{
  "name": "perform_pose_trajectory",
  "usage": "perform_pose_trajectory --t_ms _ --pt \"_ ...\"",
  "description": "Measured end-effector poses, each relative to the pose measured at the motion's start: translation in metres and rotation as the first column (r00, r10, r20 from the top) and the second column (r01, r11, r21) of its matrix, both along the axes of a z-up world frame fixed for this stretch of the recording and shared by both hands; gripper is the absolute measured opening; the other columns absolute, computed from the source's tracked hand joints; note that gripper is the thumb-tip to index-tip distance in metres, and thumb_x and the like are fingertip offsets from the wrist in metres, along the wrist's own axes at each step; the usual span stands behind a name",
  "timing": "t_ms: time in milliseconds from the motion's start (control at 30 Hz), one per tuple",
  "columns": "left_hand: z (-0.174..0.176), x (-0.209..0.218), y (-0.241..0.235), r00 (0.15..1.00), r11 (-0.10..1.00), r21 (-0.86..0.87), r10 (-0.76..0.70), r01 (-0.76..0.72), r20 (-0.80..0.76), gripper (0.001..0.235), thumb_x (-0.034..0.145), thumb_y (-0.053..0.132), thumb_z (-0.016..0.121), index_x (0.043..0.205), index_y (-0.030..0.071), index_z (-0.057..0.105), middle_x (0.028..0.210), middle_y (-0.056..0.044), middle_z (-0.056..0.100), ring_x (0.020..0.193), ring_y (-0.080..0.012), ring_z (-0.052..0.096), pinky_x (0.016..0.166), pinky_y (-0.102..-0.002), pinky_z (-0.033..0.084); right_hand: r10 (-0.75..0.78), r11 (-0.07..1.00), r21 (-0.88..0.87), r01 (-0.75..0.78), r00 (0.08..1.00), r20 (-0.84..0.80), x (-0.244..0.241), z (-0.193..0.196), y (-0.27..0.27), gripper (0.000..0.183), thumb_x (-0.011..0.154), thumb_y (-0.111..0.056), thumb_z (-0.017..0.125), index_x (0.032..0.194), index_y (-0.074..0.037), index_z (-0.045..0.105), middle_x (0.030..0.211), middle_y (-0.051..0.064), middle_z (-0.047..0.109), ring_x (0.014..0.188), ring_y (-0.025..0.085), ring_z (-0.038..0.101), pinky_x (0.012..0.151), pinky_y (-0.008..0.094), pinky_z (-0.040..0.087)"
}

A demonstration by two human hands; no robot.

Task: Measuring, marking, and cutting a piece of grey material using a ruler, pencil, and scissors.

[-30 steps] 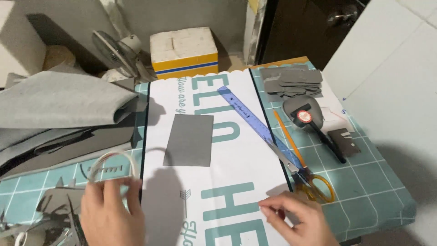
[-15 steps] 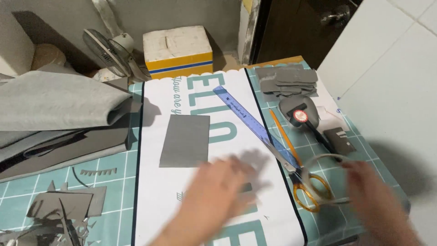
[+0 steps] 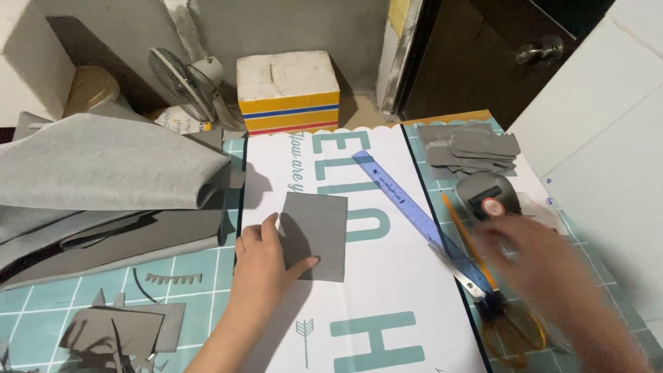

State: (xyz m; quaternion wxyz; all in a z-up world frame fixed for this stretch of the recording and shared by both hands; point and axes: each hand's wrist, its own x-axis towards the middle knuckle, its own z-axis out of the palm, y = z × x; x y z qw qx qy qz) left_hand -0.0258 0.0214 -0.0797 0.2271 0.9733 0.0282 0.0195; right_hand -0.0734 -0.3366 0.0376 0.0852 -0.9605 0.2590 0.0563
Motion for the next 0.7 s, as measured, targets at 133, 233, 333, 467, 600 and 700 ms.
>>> perform_pose_trajectory --t_ms 133,233,333,467,600,700 --pt "0.007 -0.006 0.004 0.996 0.996 -0.086 -0.021 0.013 -0.092 0.115 0.071 0.049 0.095 0.158 0.015 0.029 0.136 -0.023 0.049 0.13 -0.0445 0.045 0.101 -0.052 0.046 0.627 0.779 -0.13 -0.613 0.764 0.156 0.095 -0.081 0.016 0.043 0.092 -0.05 0.064 0.11 -0.011 0.069 0.099 0.007 0.068 0.098 0.026 0.062 0.086 0.04 0.05" --pt "0.008 -0.004 0.011 0.995 0.992 -0.125 -0.032 0.019 -0.099 0.117 0.067 0.047 0.098 0.158 0.016 0.032 0.133 -0.02 0.053 0.129 -0.0428 0.045 0.102 -0.051 0.046 0.523 0.845 -0.098 -0.526 0.851 -0.056 0.124 -0.038 0.063 0.061 0.086 -0.052 0.078 0.123 -0.005 0.066 0.112 0.011 0.071 0.104 0.03 0.065 0.086 0.042 0.051" --pt "0.017 -0.003 0.013 0.99 0.983 -0.184 -0.036 0.01 -0.138 0.111 0.065 0.043 0.1 0.154 0.016 0.039 0.133 -0.018 0.055 0.131 -0.0408 0.045 0.103 -0.049 0.046 0.321 0.945 0.061 -0.322 0.875 -0.362 0.148 -0.013 0.077 0.056 0.082 -0.041 0.086 0.122 -0.006 0.067 0.118 0.003 0.073 0.104 0.024 0.068 0.081 0.038 0.052" --pt "0.075 -0.011 0.008 0.965 0.994 -0.094 -0.086 0.064 -0.249 0.084 0.072 0.036 0.092 0.138 -0.001 0.055 0.126 -0.025 0.062 0.129 -0.0406 0.059 0.094 -0.046 0.062 0.479 0.865 0.272 -0.422 0.856 -0.194 0.168 -0.04 0.05 0.053 0.067 -0.035 0.095 0.107 -0.001 0.081 0.099 0.019 0.079 0.096 0.033 0.076 0.079 0.043 0.06" --pt "0.084 -0.018 0.007 0.982 0.98 -0.196 -0.07 0.035 -0.175 0.057 0.085 0.021 0.081 0.133 -0.003 0.06 0.125 -0.025 0.063 0.127 -0.0432 0.061 0.096 -0.049 0.06 0.39 0.796 0.441 -0.414 0.909 0.15 0.144 0.0 0.064 0.049 0.076 -0.033 0.087 0.114 -0.003 0.077 0.102 0.021 0.077 0.1 0.034 0.073 0.084 0.045 0.054" --pt "0.076 -0.018 0.01 0.992 0.91 -0.414 -0.047 -0.004 -0.114 0.041 0.095 0.009 0.064 0.136 0.0 0.059 0.125 -0.025 0.066 0.127 -0.0463 0.06 0.099 -0.053 0.057 0.224 0.555 0.622 -0.552 0.819 0.527 0.133 0.026 0.055 0.021 0.098 -0.02 0.071 0.113 -0.006 0.071 0.099 0.011 0.071 0.093 0.02 0.065 0.082 0.031 0.051"
